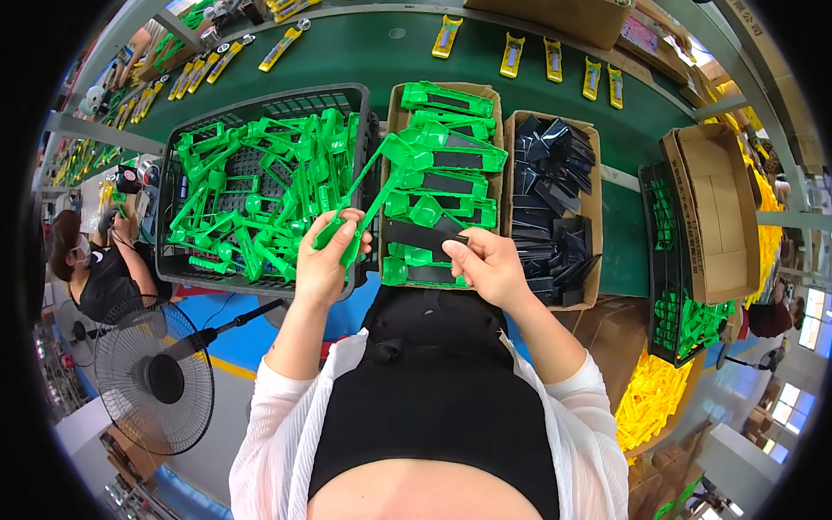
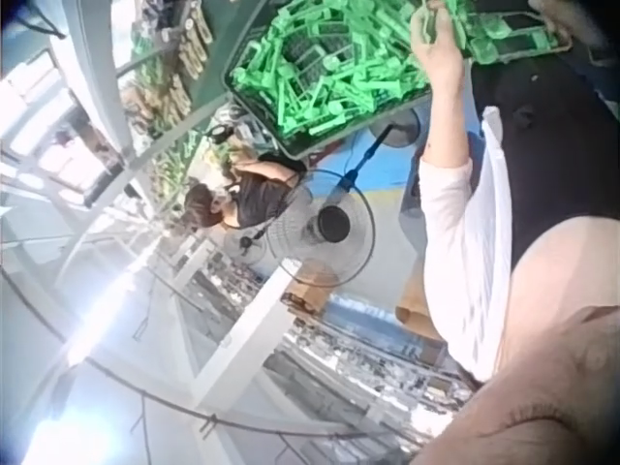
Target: Assembling green plastic flashlights by snapping together various components on a factory assembly line.
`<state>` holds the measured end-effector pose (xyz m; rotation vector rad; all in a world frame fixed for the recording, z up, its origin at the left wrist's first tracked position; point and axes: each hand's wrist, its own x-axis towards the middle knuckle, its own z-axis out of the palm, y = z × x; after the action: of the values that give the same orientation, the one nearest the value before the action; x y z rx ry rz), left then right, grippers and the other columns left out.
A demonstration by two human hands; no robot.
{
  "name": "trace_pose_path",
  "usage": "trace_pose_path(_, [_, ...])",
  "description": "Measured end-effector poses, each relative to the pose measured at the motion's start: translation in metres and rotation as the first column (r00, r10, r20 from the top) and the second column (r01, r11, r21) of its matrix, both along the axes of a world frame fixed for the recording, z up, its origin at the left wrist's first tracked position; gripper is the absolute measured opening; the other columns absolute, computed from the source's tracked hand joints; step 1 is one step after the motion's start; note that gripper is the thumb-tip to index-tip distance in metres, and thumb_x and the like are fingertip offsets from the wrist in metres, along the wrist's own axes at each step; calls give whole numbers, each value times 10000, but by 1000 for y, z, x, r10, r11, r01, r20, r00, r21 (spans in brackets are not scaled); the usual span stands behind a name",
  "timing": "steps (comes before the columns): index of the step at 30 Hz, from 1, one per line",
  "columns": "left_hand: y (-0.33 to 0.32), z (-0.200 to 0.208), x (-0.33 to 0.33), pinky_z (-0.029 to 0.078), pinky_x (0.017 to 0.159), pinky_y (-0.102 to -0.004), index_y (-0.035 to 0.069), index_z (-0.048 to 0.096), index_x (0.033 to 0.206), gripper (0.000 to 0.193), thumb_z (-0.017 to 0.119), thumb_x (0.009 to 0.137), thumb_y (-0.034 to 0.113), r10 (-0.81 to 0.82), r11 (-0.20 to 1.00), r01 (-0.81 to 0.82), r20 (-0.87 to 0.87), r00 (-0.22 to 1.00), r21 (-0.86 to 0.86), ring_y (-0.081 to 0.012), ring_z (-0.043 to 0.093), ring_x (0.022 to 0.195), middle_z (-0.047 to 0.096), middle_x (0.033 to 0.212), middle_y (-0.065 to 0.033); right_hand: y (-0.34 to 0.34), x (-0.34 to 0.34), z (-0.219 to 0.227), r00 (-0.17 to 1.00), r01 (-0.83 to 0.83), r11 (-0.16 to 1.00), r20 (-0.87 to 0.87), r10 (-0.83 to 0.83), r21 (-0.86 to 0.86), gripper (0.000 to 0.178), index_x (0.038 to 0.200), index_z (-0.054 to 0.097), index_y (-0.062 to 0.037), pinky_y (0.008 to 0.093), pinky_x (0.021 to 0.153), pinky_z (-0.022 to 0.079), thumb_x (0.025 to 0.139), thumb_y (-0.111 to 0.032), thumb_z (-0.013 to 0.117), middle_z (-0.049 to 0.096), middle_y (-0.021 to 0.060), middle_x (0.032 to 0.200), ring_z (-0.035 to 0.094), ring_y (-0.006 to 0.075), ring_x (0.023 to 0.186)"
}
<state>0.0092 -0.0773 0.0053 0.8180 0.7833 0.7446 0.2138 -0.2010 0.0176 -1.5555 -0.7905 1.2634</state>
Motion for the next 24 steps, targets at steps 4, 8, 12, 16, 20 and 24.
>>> trace_pose_path(4, [-10, -5, 16, 476, 759, -276, 35, 491, 993, 205, 613, 830, 57, 200, 962, -185, -58, 978, 199, -147, 591, 861, 507, 1130, -86, 3, -12, 3, 983, 21, 995, 177, -37, 93, 177, 814, 595, -13, 198, 432, 354, 866, -182, 587, 569, -2, 564, 455, 27, 468])
trace_pose_path(8, [-13, -5, 24, 456, 797, -262, 45, 460, 1026, 310, 662, 791, 41, 201, 941, -167, -88, 976, 295, -150, 582, 942, 509, 1113, -84, 5, -23, 1, 958, 9, 986, 282, -56, 166, 150, 818, 597, -12, 211, 439, 370, 858, -157, 596, 569, 5, 560, 479, 36, 479])
trace_pose_path(12, [-13, -1, 30, 491, 762, -288, 74, 447, 1031, 338, 668, 780, 20, 195, 974, -194, -3, 981, 118, -164, 590, 885, 570, 954, -73, 6, -26, -1, 961, 19, 983, 267, -67, 180, 133, 833, 597, -9, 210, 438, 372, 854, -140, 601, 574, 14, 568, 491, 41, 484])
trace_pose_path(16, [-15, 2, 27, 542, 675, -320, 100, 439, 1025, 344, 657, 779, -2, 207, 974, -200, 57, 977, -107, -164, 592, 822, 581, 905, -79, 5, -31, -3, 959, 42, 978, 267, -97, 206, 128, 856, 597, -5, 207, 442, 385, 855, -133, 602, 577, 22, 574, 505, 48, 489])
trace_pose_path(20, [-20, 5, 32, 540, 686, -318, 97, 439, 1029, 353, 652, 774, -24, 266, 955, -248, 97, 959, -166, -166, 594, 817, 586, 909, -82, 3, -35, -8, 960, 62, 969, 251, -123, 238, 138, 862, 598, 0, 203, 438, 389, 860, -137, 596, 577, 19, 574, 504, 47, 481])
trace_pose_path(24, [-23, 1, 31, 533, 716, -322, 98, 442, 1033, 361, 652, 769, -32, 233, 966, -215, 123, 965, -146, -164, 595, 821, 589, 910, -77, 1, -34, -10, 966, 105, 968, 208, -153, 227, 138, 862, 597, 3, 192, 431, 380, 865, -135, 588, 577, 18, 574, 495, 36, 471])
